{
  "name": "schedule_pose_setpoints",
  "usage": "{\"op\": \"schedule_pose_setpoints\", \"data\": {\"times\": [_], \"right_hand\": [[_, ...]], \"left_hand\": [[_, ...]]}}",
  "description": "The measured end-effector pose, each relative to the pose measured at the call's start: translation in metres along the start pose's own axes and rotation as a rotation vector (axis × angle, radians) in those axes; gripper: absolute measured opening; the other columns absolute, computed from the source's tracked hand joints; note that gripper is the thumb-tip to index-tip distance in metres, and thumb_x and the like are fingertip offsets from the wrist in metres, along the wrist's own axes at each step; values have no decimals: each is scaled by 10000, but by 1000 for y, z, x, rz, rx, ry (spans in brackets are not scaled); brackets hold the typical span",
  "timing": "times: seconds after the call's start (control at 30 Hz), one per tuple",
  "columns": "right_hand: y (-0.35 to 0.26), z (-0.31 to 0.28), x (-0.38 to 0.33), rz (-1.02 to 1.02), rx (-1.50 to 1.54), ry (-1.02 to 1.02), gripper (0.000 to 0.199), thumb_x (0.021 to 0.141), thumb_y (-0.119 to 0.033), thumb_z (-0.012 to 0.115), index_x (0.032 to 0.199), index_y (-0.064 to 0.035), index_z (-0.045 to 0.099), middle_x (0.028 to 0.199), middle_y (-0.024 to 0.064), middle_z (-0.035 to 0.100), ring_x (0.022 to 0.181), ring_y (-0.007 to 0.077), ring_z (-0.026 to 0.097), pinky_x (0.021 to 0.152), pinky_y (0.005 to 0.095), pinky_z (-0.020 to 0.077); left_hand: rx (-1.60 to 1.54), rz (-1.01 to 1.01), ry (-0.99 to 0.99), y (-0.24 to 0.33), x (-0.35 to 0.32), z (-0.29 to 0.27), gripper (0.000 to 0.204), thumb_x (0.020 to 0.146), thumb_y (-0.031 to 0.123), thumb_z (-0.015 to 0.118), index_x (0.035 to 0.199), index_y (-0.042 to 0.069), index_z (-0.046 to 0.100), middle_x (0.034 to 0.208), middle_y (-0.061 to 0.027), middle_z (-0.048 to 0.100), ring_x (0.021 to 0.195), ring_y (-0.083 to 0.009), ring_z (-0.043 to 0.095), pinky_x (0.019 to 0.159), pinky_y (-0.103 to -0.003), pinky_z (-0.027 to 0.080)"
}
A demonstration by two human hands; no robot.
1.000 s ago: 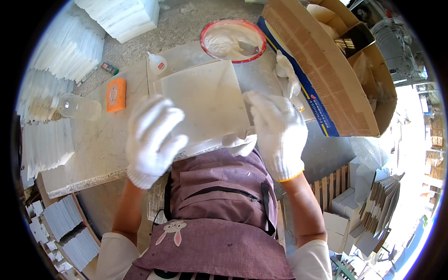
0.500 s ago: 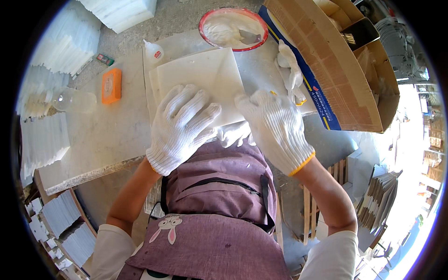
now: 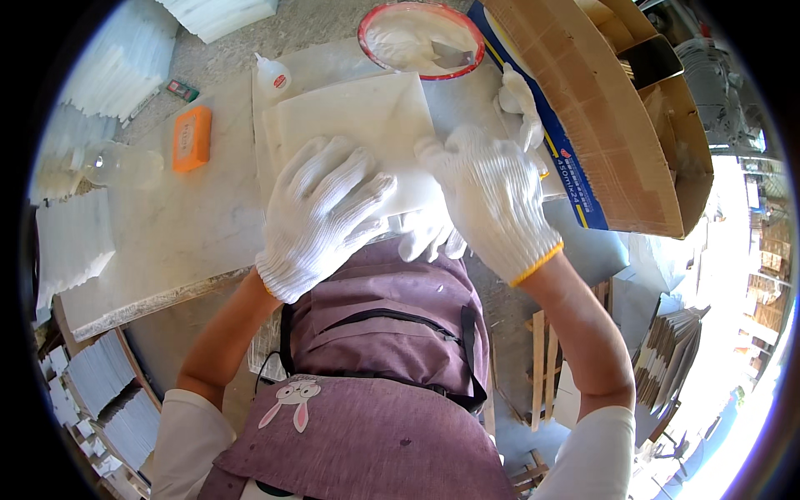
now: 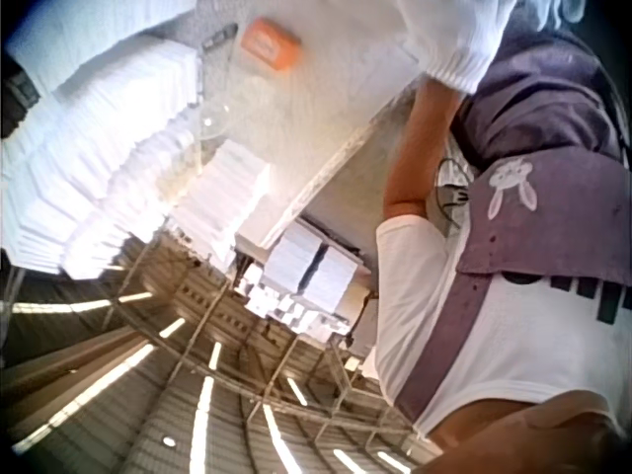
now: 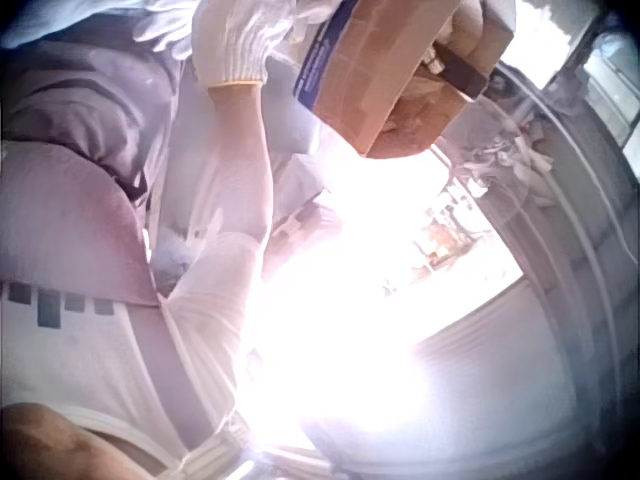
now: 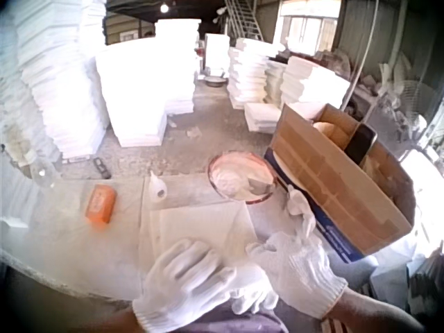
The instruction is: The person applies a white paste to the edges of square white tiles using a metal spatula. They spread the paste evenly along the edges, then place a thin translucent sheet over the tile and press it down. The process is repeated for multiple tiles in a workshop setting.
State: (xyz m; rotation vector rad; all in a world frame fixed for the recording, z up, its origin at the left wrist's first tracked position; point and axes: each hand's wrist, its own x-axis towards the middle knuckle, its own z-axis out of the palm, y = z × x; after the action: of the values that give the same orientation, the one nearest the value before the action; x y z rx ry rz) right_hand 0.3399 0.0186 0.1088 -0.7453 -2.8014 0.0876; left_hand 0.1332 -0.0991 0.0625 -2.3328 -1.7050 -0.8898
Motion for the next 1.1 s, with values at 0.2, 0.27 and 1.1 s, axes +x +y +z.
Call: {"op": "schedule_pose_setpoints", "data": {"times": [0.2, 0.27, 1.1], "right_hand": [[-15, -16, -16, 56, -18, -185, 196, 897, -101, 620, 1070, -132, 704, 836, 105, 591, 781, 307, 620, 656, 418, 480], [-5, -12, -5, 34, -28, -117, 202, 912, -129, 605, 1085, -140, 709, 831, 104, 592, 786, 306, 623, 656, 408, 476], [3, 0, -11, 73, 152, 29, 191, 877, -109, 653, 1051, -125, 729, 838, 109, 616, 751, 318, 613, 641, 416, 465]], "left_hand": [[10, -9, -19, 0, 1, -4, 489, 681, 266, 814, 1145, 192, 679, 1229, -50, 575, 1205, -302, 538, 1052, -512, 450], [10, -10, -13, 1, 0, -1, 496, 680, 267, 816, 1150, 191, 676, 1234, -51, 575, 1205, -302, 538, 1054, -511, 449], [-14, 28, -74, 2, 5, -13, 553, 706, 248, 808, 1226, 164, 641, 1269, -75, 564, 1243, -334, 509, 1093, -526, 405]]}}
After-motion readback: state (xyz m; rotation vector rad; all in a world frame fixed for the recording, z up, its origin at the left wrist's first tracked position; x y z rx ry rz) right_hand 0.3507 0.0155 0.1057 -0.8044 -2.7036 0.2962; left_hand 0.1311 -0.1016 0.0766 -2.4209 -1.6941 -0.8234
